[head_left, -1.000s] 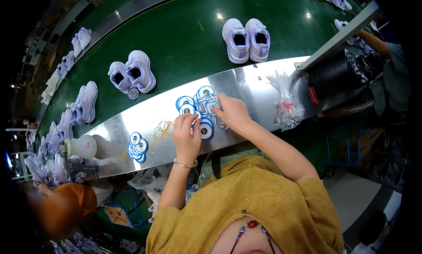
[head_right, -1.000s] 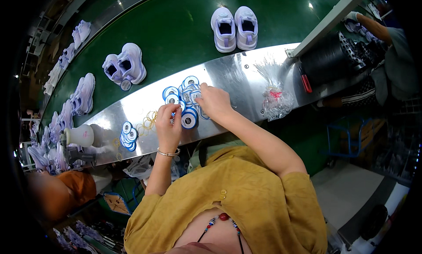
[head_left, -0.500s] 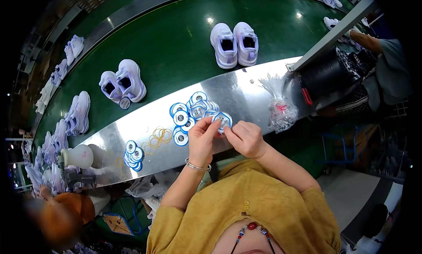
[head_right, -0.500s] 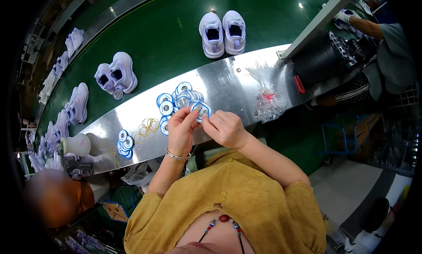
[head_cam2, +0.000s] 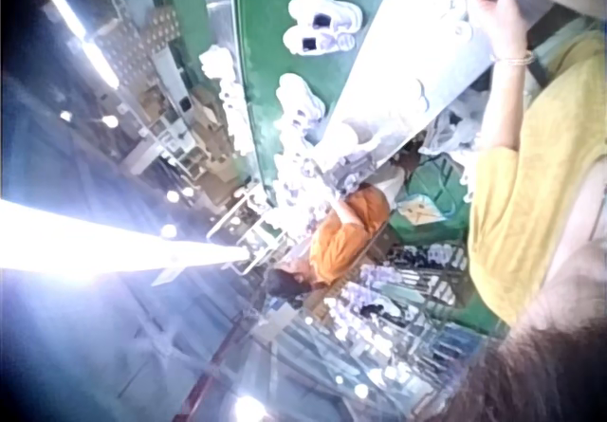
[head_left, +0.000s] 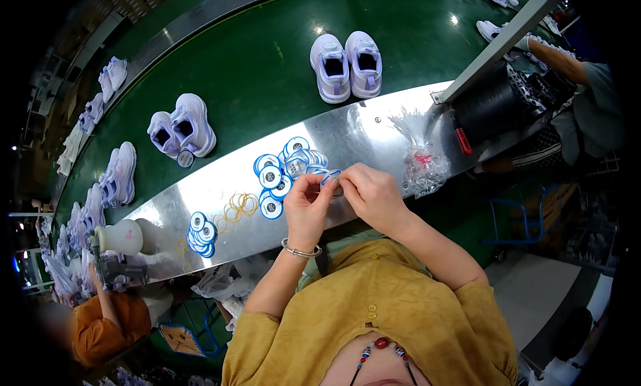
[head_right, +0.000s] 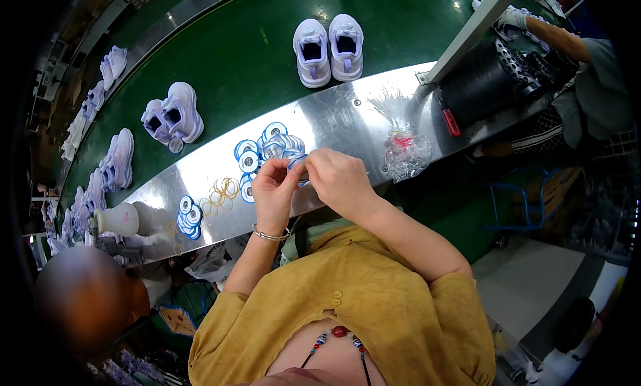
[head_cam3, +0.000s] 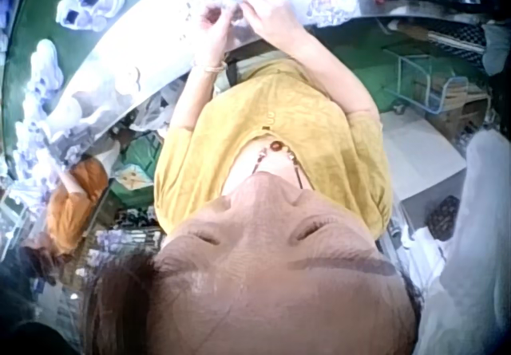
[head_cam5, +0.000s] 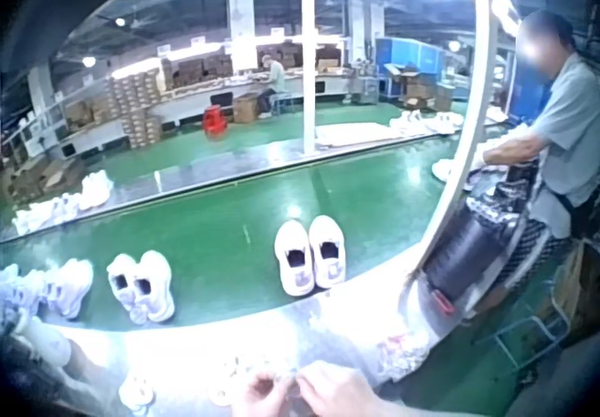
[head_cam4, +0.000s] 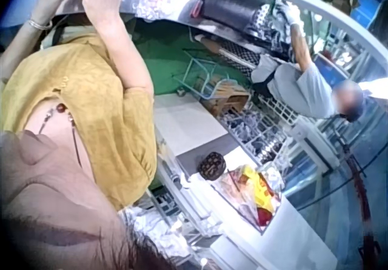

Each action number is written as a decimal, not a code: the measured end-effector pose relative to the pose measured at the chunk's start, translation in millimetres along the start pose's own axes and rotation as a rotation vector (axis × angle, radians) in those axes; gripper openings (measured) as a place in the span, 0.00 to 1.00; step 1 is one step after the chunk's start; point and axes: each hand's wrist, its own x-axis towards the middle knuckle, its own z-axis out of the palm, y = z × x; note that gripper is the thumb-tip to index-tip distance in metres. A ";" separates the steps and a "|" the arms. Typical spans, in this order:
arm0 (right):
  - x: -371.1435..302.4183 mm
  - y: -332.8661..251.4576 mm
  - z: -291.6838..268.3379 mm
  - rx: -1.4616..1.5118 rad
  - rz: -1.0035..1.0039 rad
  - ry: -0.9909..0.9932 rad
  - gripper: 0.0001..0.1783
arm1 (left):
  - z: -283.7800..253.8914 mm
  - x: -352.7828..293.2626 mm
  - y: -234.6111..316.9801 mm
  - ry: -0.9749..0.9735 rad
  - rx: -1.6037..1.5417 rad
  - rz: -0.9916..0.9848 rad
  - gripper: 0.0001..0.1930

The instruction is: The person attaches small circular fasteners to the tongue of white sneakers on a moving conveyor belt. They pick up each shoe, secure the fastener, and place the shoe back on the belt. The process is repeated for multiple pairs of shoes.

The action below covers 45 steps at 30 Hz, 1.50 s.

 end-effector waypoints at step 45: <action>6.8 40.0 16.1 0.382 0.399 -0.283 0.08 | -89.7 50.2 -18.5 0.218 0.714 -0.102 0.18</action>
